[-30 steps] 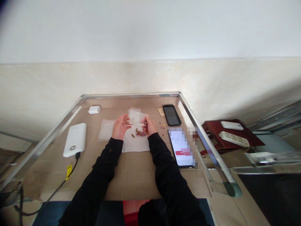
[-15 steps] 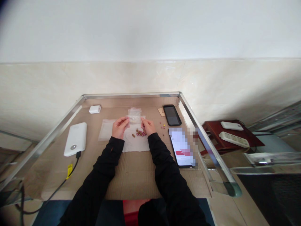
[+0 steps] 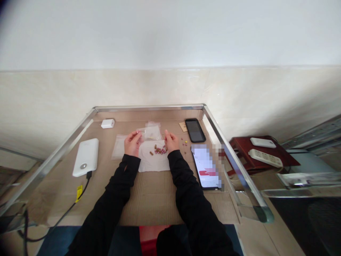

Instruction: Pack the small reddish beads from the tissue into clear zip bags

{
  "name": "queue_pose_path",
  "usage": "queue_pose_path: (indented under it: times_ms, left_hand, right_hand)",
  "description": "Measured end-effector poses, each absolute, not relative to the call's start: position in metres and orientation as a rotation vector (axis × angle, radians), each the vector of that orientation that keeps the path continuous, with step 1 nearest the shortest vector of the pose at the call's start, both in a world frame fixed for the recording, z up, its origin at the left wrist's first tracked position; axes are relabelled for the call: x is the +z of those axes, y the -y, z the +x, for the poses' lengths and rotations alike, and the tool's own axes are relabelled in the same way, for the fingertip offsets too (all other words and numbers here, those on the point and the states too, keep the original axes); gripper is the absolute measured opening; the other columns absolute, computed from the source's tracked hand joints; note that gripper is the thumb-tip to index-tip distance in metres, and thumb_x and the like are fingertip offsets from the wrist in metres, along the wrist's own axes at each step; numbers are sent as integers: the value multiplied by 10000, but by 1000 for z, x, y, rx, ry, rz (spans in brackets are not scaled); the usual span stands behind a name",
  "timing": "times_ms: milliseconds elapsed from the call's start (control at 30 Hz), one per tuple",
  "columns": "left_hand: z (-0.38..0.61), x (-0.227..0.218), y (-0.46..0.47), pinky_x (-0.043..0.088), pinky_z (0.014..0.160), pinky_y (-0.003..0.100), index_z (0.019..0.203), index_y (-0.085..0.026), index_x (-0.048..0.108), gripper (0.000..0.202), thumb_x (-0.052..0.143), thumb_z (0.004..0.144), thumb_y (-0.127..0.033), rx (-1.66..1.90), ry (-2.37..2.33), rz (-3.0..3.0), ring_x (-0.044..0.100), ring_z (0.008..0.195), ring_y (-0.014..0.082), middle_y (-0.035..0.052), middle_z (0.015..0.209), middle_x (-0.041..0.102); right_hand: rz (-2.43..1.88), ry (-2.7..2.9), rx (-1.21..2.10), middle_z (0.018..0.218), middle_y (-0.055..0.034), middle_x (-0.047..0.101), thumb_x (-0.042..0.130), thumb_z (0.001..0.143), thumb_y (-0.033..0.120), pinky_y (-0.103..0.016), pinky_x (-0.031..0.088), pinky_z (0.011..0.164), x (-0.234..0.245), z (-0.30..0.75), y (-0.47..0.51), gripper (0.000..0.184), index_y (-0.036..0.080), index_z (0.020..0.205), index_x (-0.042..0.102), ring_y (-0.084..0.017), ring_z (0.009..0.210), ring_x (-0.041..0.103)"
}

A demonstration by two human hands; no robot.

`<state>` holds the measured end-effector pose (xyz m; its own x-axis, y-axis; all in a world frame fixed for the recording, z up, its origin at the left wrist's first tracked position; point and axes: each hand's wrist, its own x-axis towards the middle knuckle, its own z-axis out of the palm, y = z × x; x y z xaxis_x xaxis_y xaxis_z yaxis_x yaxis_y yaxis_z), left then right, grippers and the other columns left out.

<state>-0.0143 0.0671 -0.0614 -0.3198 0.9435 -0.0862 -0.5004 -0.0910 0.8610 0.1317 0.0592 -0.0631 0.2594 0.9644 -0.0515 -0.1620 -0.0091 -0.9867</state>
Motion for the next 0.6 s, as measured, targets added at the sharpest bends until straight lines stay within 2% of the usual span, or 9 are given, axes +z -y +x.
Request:
queue_pose_path:
  times_ms: [100, 200, 400, 600]
  left_hand:
    - [-18, -61, -69, 399, 473, 172, 698, -150, 581, 318, 731, 439, -254, 1699, -1038, 557, 517, 521, 46, -14, 701, 606]
    - [-21, -61, -70, 403, 483, 174, 721, -153, 557, 329, 719, 458, -268, 1729, -1062, 509, 516, 505, 43, -31, 660, 581]
    - [-24, -58, -67, 421, 437, 208, 825, -172, 510, 358, 672, 535, -305, 1719, -1093, 514, 506, 406, 55, -26, 693, 586]
    - [-27, -56, -61, 426, 444, 199, 929, -193, 480, 460, 689, 523, -245, 1784, -1119, 598, 554, 449, 85, -30, 683, 573]
  right_hand:
    - [-1327, 1143, 849, 367, 62, 310, 466, 692, 561, -200, 238, 358, -67, 133, -58, 465, 186, 436, 367, -56, 340, 290]
    - [-1408, 1453, 640, 404, 42, 374, 456, 733, 502, -203, 271, 429, -70, 131, -53, 447, 175, 437, 385, -68, 399, 355]
    - [-1532, 1910, 482, 477, 9, 517, 427, 765, 457, -210, 275, 481, -78, 126, -48, 372, 185, 518, 485, -95, 465, 443]
    - [-1650, 2091, 240, 558, -21, 578, 411, 781, 453, -237, 215, 475, -80, 125, -48, 355, 197, 569, 538, -120, 518, 474]
